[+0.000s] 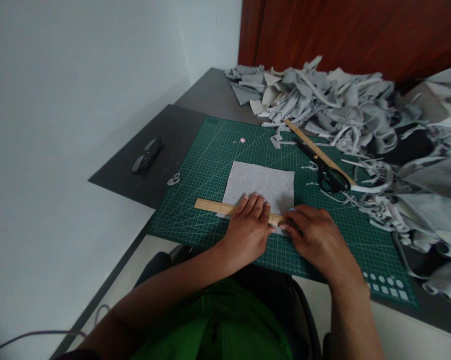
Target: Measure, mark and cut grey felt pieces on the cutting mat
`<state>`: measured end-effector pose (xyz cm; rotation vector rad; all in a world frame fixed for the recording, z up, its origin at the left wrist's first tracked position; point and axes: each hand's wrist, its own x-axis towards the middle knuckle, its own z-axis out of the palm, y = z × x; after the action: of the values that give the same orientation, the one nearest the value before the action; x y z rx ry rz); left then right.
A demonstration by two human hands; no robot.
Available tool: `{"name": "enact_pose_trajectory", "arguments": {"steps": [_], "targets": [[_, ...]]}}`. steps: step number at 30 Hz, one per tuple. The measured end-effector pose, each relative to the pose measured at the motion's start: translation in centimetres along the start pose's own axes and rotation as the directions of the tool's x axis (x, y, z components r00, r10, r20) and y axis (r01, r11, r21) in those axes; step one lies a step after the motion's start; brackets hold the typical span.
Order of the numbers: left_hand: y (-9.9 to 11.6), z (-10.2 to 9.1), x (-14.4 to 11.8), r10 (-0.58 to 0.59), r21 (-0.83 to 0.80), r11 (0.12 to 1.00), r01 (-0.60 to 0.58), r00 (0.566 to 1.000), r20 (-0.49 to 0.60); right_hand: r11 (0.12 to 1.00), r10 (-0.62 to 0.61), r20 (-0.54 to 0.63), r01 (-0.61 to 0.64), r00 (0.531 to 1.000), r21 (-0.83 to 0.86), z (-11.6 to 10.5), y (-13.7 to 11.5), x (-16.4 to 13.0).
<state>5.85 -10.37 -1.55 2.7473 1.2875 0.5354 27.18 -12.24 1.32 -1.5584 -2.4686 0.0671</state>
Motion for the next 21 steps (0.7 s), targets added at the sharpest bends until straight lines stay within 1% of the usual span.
{"name": "enact_pose_trajectory", "arguments": {"steps": [7,11,14,16,18,19,20,21], "targets": [[0.0,0.0,0.0,-0.004,-0.020,1.000,0.004,1.000,-0.010,1.000,0.016,-0.016,-0.016,1.000,0.025,0.3,0.3,-0.1],[-0.1,-0.2,0.0,-0.011,-0.037,0.999,0.012,1.000,0.012,0.997,0.043,-0.017,-0.042,0.999,0.067,0.2,0.1,-0.2],[0.0,-0.3,0.1,-0.017,-0.049,0.999,0.018,1.000,0.024,0.993,0.083,-0.091,-0.075,0.992,0.094,-0.1,-0.3,-0.2],[0.1,-0.2,0.2,-0.018,-0.055,0.998,0.019,1.000,0.019,0.988,0.123,-0.191,-0.102,0.974,0.116,-0.2,-1.0,-0.2],[0.1,-0.1,0.2,-0.015,-0.063,0.998,0.015,1.000,0.000,0.981,0.146,-0.273,-0.105,0.951,0.161,-0.1,-2.4,-0.2],[0.0,0.1,0.2,-0.014,-0.069,0.998,0.013,1.000,-0.013,0.976,0.157,-0.300,-0.102,0.941,0.190,0.0,-3.4,-0.2],[-0.1,0.3,0.1,-0.015,-0.079,0.997,0.013,1.000,-0.025,0.968,0.160,-0.301,-0.090,0.940,0.233,0.1,-4.5,-0.2],[-0.2,0.6,-0.1,-0.016,-0.094,0.996,0.012,0.999,-0.035,0.955,0.193,-0.311,-0.105,0.931,0.276,0.1,-5.8,0.0]]}}
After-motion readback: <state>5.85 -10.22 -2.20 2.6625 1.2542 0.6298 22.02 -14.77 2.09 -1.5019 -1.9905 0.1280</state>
